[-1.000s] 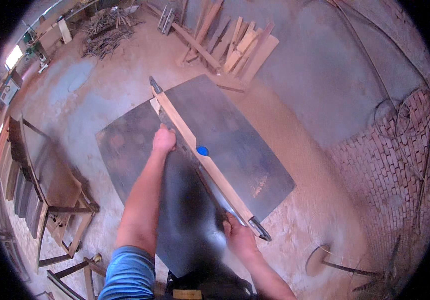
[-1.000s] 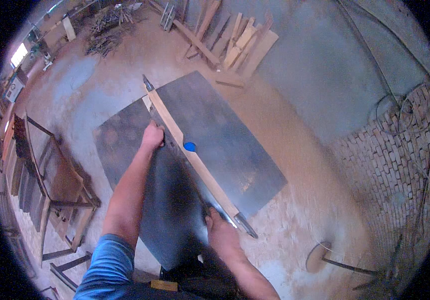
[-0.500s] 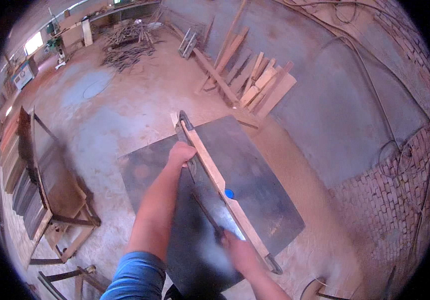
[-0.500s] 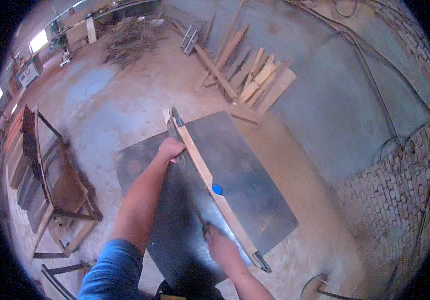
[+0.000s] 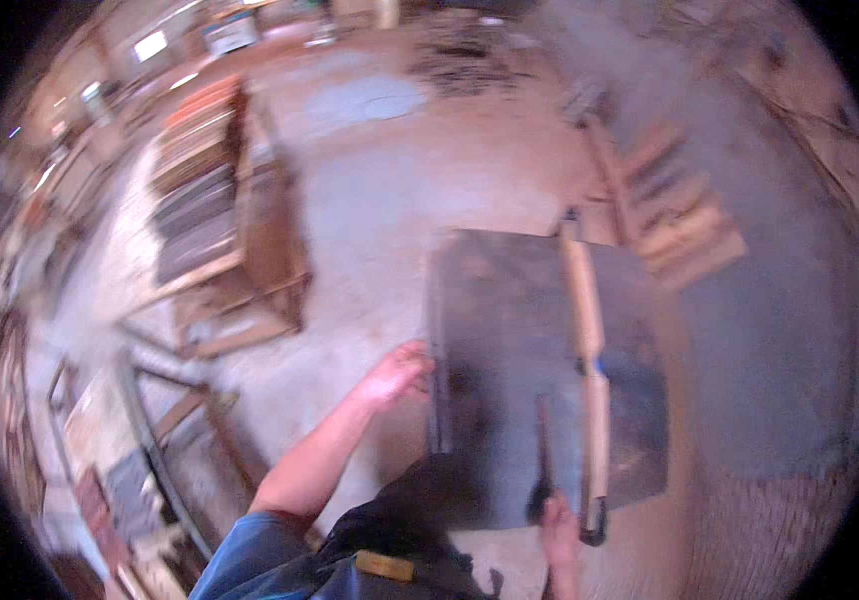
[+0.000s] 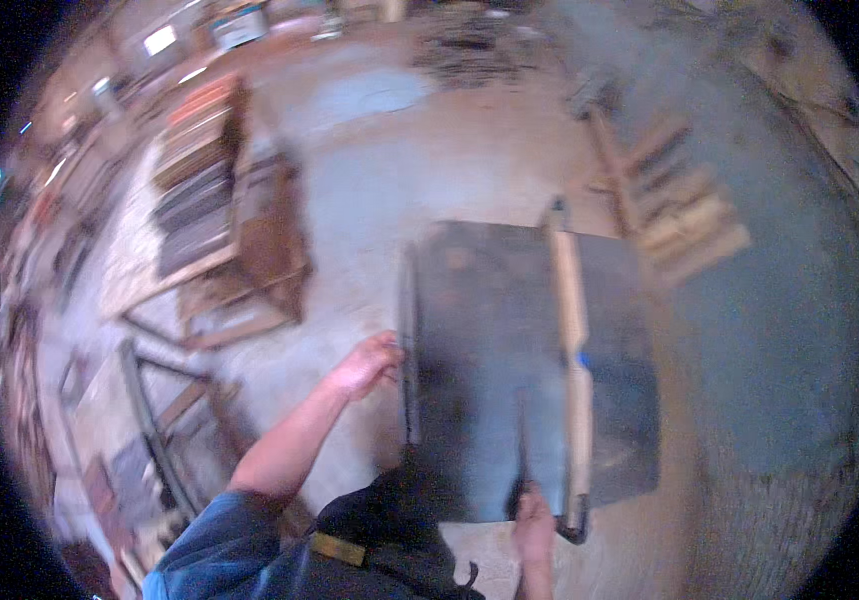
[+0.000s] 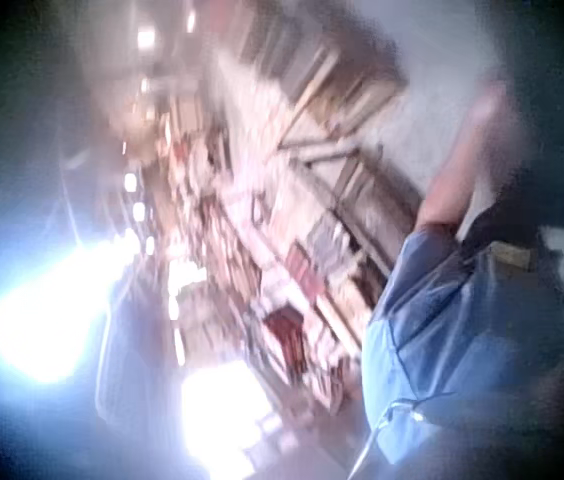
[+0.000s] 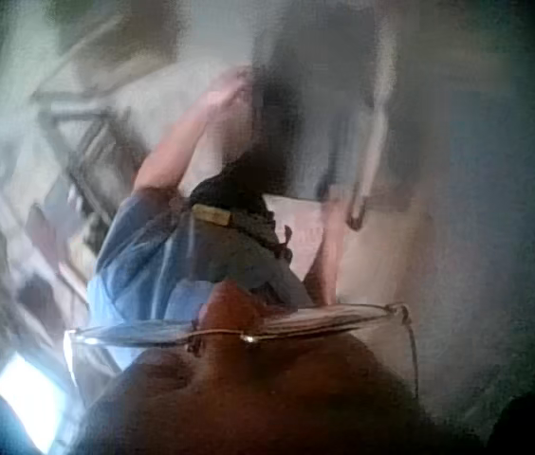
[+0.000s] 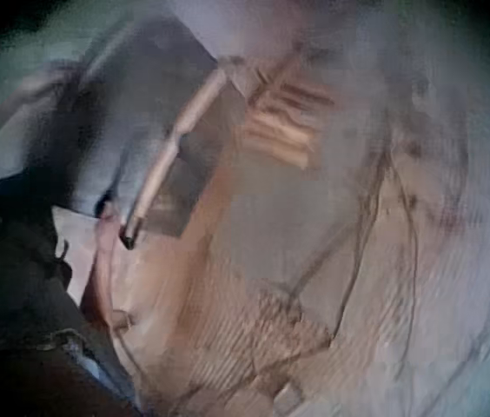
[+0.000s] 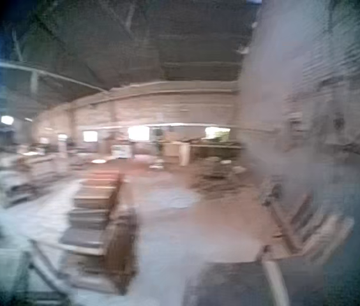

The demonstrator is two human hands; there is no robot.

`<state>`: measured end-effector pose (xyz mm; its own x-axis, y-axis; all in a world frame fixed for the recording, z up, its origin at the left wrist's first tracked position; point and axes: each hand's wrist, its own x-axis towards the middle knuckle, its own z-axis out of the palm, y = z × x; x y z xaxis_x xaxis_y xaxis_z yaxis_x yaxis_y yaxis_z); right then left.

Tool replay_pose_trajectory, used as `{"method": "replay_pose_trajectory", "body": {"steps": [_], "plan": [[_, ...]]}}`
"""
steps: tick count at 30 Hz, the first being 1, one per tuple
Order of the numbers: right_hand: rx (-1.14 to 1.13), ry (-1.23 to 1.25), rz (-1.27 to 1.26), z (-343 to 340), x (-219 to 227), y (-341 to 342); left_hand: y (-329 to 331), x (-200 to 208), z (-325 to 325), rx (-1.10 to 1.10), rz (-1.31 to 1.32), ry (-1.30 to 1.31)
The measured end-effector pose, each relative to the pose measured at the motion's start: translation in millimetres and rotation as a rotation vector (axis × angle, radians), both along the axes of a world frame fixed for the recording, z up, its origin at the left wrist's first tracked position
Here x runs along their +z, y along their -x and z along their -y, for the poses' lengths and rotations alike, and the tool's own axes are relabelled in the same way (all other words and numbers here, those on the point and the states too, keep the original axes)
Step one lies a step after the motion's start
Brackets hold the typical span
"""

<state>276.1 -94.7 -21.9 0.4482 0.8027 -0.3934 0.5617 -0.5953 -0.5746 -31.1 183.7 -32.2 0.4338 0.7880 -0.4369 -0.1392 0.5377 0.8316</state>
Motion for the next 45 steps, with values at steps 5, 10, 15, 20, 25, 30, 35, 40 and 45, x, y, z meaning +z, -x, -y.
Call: {"method": "replay_pose_trajectory", "body": {"steps": [5,10,15,20,25,30,35,40,45], "plan": [[0.08,-0.187,-0.071,13,-30,-30,109,11,113,0.384,-0.148,0.048],[0.226,-0.043,-0.01,-6,41,38,252,24,185,0.824,-0.535,0.032],[0.448,0.025,0.016,-58,104,153,400,17,258,1.424,-0.839,0.158],[0.615,0.068,-0.004,-104,83,235,523,19,340,1.401,-1.172,0.606],[0.837,0.142,-0.04,-161,68,332,576,-8,399,1.377,-1.422,0.953],[0.82,0.036,-0.384,-207,23,391,611,-26,421,1.438,-1.384,1.165],[1.077,0.067,0.0,-249,68,461,616,-76,469,1.038,-1.623,1.117],[0.92,0.17,-0.154,-282,57,487,625,-43,422,1.066,-1.674,1.193],[0.849,0.239,-0.263,-327,60,503,623,-16,242,0.906,-1.667,0.617]]}}
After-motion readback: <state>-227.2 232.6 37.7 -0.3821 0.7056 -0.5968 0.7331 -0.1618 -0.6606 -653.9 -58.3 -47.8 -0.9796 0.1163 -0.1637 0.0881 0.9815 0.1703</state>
